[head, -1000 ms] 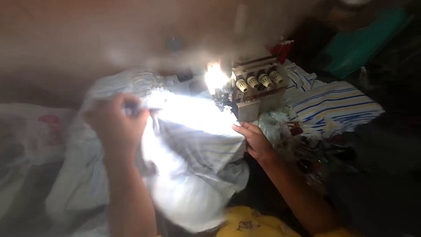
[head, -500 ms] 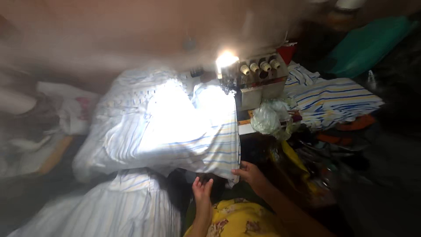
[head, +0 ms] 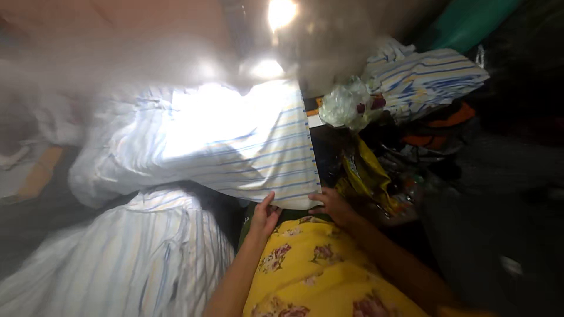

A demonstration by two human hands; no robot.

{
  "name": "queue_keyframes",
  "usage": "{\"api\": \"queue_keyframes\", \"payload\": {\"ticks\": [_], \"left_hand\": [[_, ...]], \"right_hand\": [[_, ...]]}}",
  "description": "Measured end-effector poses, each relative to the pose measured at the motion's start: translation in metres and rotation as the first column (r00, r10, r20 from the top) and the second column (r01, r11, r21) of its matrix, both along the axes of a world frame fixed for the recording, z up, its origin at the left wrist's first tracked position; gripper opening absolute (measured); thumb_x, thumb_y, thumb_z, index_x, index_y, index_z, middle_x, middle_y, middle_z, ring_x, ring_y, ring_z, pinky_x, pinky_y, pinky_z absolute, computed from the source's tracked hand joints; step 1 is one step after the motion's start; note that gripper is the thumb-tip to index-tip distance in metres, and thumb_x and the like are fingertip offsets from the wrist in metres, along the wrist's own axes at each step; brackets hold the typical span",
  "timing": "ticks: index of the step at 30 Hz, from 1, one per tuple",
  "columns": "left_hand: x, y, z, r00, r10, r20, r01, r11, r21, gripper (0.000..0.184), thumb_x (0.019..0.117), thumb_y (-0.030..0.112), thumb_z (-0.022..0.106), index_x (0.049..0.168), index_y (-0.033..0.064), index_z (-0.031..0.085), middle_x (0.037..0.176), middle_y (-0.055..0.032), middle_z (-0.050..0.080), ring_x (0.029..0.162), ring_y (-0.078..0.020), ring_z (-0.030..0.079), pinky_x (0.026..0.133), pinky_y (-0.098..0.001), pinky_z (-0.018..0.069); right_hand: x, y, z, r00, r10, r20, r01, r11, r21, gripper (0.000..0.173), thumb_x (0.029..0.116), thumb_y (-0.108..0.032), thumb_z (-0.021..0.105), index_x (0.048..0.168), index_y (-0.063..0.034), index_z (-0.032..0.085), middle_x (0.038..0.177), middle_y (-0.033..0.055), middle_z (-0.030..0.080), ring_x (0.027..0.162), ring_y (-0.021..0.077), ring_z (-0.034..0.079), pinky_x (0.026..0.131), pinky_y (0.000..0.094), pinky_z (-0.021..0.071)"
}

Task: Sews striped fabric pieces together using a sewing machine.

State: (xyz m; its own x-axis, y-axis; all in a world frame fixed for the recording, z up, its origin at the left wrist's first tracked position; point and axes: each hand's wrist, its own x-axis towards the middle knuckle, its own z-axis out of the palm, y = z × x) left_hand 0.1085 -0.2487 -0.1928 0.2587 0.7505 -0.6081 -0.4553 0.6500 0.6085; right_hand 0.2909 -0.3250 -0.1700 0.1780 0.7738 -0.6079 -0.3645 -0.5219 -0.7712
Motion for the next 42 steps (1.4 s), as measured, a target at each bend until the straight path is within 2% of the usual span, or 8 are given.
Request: {"api": "queue_keyframes", "payload": {"ticks": [12, 15, 18, 21, 23, 24, 27, 42], "left_hand": [[-0.001, -0.011, 0.003, 0.999, 0.044, 0.004, -0.044, 0.999, -0.011, 0.016, 0.1089, 0.015, 0.040, 0.107, 0.0091, 0.055, 0.089, -0.0045, 0.070, 0.083, -0.0140, 0.071, 0.078, -0.0302, 0.0595], [-0.001, -0.012, 0.002, 0.991, 0.114, 0.066, -0.115, 0.993, 0.005, 0.014, 0.1078, 0.011, 0.041, 0.112, 0.0074, 0.054, 0.095, -0.0060, 0.068, 0.091, -0.0161, 0.069, 0.085, -0.0322, 0.0579], [0.001, -0.009, 0.011, 0.968, 0.189, 0.164, -0.194, 0.981, 0.018, 0.019, 0.1089, 0.016, 0.034, 0.112, 0.0099, 0.052, 0.096, -0.0046, 0.069, 0.090, -0.0155, 0.071, 0.082, -0.0334, 0.0595], [-0.005, -0.004, 0.025, 0.966, 0.091, 0.244, -0.098, 0.995, 0.019, 0.027, 0.1075, 0.024, 0.031, 0.117, 0.0090, 0.051, 0.098, -0.0080, 0.071, 0.091, -0.0201, 0.072, 0.079, -0.0395, 0.0610], [-0.014, -0.012, 0.034, 0.985, -0.072, 0.156, 0.054, 0.992, 0.118, 0.021, 0.1054, 0.013, 0.036, 0.110, 0.0077, 0.056, 0.094, -0.0058, 0.075, 0.086, -0.0164, 0.074, 0.078, -0.0350, 0.0625], [-0.019, -0.017, 0.037, 0.985, -0.132, 0.114, 0.110, 0.977, 0.184, 0.015, 0.0971, 0.007, 0.050, 0.107, 0.0063, 0.062, 0.092, -0.0060, 0.077, 0.085, -0.0160, 0.075, 0.079, -0.0344, 0.0627], [-0.026, -0.027, 0.048, 0.985, -0.165, -0.044, 0.170, 0.932, 0.320, 0.027, 0.0888, 0.006, 0.066, 0.115, 0.0034, 0.061, 0.097, -0.0052, 0.077, 0.089, -0.0150, 0.075, 0.085, -0.0345, 0.0624], [0.008, 0.037, 0.102, 0.996, -0.003, -0.089, 0.044, 0.887, 0.459, 0.019, 0.0967, -0.006, 0.049, 0.107, 0.0037, 0.062, 0.089, -0.0025, 0.078, 0.079, -0.0114, 0.075, 0.077, -0.0293, 0.0638]], "right_hand": [[0.000, -0.018, -0.010, 0.996, -0.081, 0.036, 0.079, 0.996, 0.039, 0.019, 0.1047, -0.009, 0.056, 0.115, 0.0071, 0.060, 0.086, 0.0078, 0.070, 0.072, 0.0113, 0.071, 0.068, 0.0256, 0.0606], [-0.001, -0.024, -0.006, 0.992, -0.031, 0.120, 0.022, 0.997, 0.077, 0.018, 0.1053, -0.008, 0.055, 0.109, 0.0075, 0.062, 0.084, 0.0065, 0.071, 0.072, 0.0094, 0.071, 0.070, 0.0246, 0.0601], [0.001, -0.031, 0.003, 0.979, 0.056, 0.197, -0.085, 0.986, 0.141, 0.019, 0.1065, -0.008, 0.051, 0.107, 0.0067, 0.063, 0.083, 0.0045, 0.072, 0.073, 0.0073, 0.070, 0.072, 0.0234, 0.0591], [0.004, -0.045, 0.021, 0.952, 0.125, 0.279, -0.180, 0.967, 0.180, 0.022, 0.1065, -0.010, 0.050, 0.106, 0.0063, 0.065, 0.083, 0.0024, 0.071, 0.073, 0.0041, 0.069, 0.073, 0.0222, 0.0580], [0.004, -0.060, 0.031, 0.937, 0.110, 0.332, -0.180, 0.965, 0.190, 0.022, 0.1047, -0.011, 0.052, 0.103, 0.0057, 0.067, 0.081, 0.0010, 0.069, 0.073, 0.0033, 0.067, 0.074, 0.0230, 0.0576], [0.003, -0.068, 0.035, 0.933, 0.093, 0.348, -0.167, 0.968, 0.188, 0.022, 0.1036, -0.011, 0.054, 0.101, 0.0058, 0.067, 0.080, 0.0011, 0.069, 0.072, 0.0036, 0.066, 0.073, 0.0239, 0.0574], [0.001, -0.080, 0.033, 0.942, 0.025, 0.334, -0.096, 0.976, 0.196, 0.018, 0.1011, -0.010, 0.057, 0.098, 0.0041, 0.068, 0.075, -0.0011, 0.068, 0.068, 0.0027, 0.065, 0.069, 0.0229, 0.0578], [0.007, -0.012, 0.064, 0.959, -0.158, 0.236, 0.087, 0.955, 0.284, 0.013, 0.1021, -0.004, 0.053, 0.096, -0.0019, 0.064, 0.071, -0.0067, 0.067, 0.061, 0.0007, 0.064, 0.061, 0.0188, 0.0563]]}}
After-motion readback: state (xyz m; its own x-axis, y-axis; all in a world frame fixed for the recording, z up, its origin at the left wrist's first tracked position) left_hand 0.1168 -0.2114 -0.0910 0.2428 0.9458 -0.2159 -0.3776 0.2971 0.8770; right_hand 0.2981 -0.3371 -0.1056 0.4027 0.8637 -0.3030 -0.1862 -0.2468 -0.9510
